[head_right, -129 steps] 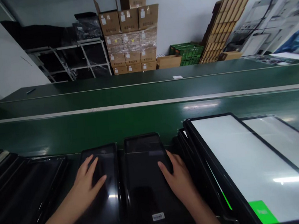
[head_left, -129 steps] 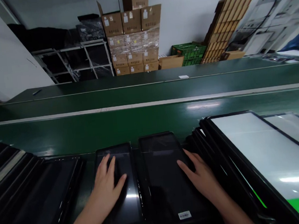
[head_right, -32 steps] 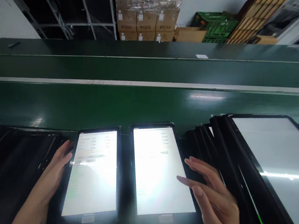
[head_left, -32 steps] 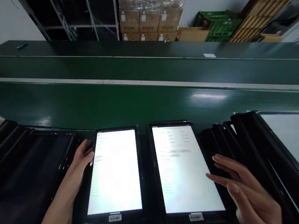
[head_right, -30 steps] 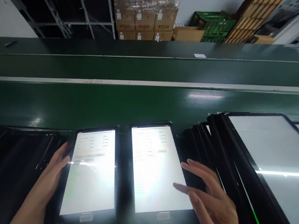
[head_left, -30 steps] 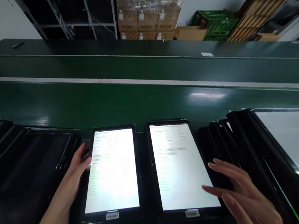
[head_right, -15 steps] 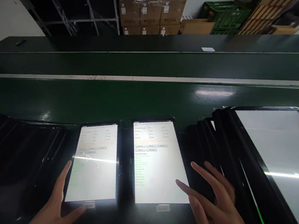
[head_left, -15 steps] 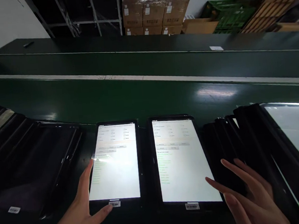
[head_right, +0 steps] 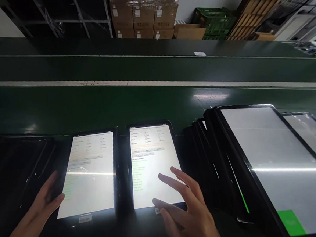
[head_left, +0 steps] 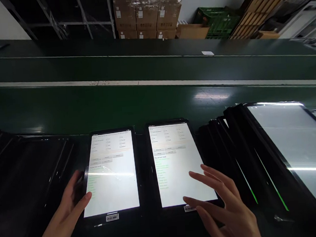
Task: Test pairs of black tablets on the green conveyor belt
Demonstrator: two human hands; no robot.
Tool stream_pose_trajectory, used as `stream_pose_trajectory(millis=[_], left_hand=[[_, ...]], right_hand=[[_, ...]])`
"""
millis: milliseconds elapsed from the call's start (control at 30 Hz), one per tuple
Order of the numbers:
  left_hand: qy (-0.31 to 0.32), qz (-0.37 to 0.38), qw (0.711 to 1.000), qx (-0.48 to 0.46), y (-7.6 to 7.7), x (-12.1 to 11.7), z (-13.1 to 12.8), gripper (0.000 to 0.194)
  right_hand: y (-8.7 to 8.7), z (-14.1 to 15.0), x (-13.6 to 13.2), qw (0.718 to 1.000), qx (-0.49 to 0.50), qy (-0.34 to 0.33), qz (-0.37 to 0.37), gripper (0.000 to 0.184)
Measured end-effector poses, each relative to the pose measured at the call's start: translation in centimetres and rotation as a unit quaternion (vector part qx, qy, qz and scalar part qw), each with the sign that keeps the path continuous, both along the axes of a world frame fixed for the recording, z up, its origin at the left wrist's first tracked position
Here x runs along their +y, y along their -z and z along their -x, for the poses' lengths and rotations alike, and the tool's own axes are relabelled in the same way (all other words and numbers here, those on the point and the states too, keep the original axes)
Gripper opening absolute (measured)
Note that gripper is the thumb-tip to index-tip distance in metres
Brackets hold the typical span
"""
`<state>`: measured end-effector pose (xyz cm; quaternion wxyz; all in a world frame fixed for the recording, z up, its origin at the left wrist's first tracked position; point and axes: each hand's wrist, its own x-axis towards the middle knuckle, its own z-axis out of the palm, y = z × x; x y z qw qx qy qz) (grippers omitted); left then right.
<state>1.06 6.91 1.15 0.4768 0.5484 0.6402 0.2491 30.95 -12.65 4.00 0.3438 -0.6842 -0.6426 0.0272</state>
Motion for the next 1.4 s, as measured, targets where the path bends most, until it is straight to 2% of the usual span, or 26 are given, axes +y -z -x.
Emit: stream_pose_trajectory(millis=[167,233,333,500,667,867,933,1033,1133,1267,1400], left_hand=[[0.033,0.081,0.996,-0.021,-1.1,-0.3,2.1,0.059],[0.036,0.117,0.992,-0.026,-1.2,0.0,3.0,0.064],[0.039,0.147,0.988,-0.040,-0.5,0.6,4.1,0.077],[0.025,0.155,0.984,-0.079,0.9,0.7,4.8,0.085],[0.067,0.153,0.981,-0.100,0.2,-0.1,4.5,0.091],[0.105,0.110,0.986,-0.069,-0.7,-0.6,3.7,0.096],[0.105,0.119,0.985,-0.070,-0.4,-0.3,4.1,0.094],[0.084,0.139,0.978,-0.127,0.6,0.8,4.6,0.087],[0.038,0.114,0.977,-0.175,1.1,2.6,3.1,0.089],[-0.031,0.120,0.980,-0.156,0.2,5.4,-0.8,0.098],[-0.034,0.103,0.983,-0.145,-0.7,7.9,-3.7,0.094]], right_hand=[[-0.1,-0.1,-0.2,1.000,0.005,-0.029,0.001,0.027],[0.0,-0.2,-0.6,1.000,0.006,-0.028,-0.005,0.029],[0.0,0.0,-0.8,1.000,-0.006,-0.013,-0.002,0.028],[0.1,1.5,0.3,0.997,-0.059,-0.034,0.040,0.026],[0.2,2.5,1.3,0.996,-0.053,-0.054,0.045,0.025],[-0.5,1.5,0.5,1.000,-0.012,0.003,-0.006,0.026],[-0.5,1.0,0.1,0.999,-0.002,0.032,-0.019,0.028],[-0.2,0.3,-0.2,0.997,0.001,0.063,-0.046,0.027],[0.2,-0.5,0.4,0.994,-0.010,0.091,-0.064,0.024],[0.0,-1.9,2.2,0.992,-0.023,0.114,-0.058,0.020],[-0.8,-2.9,4.2,0.990,-0.043,0.110,-0.073,0.019]])
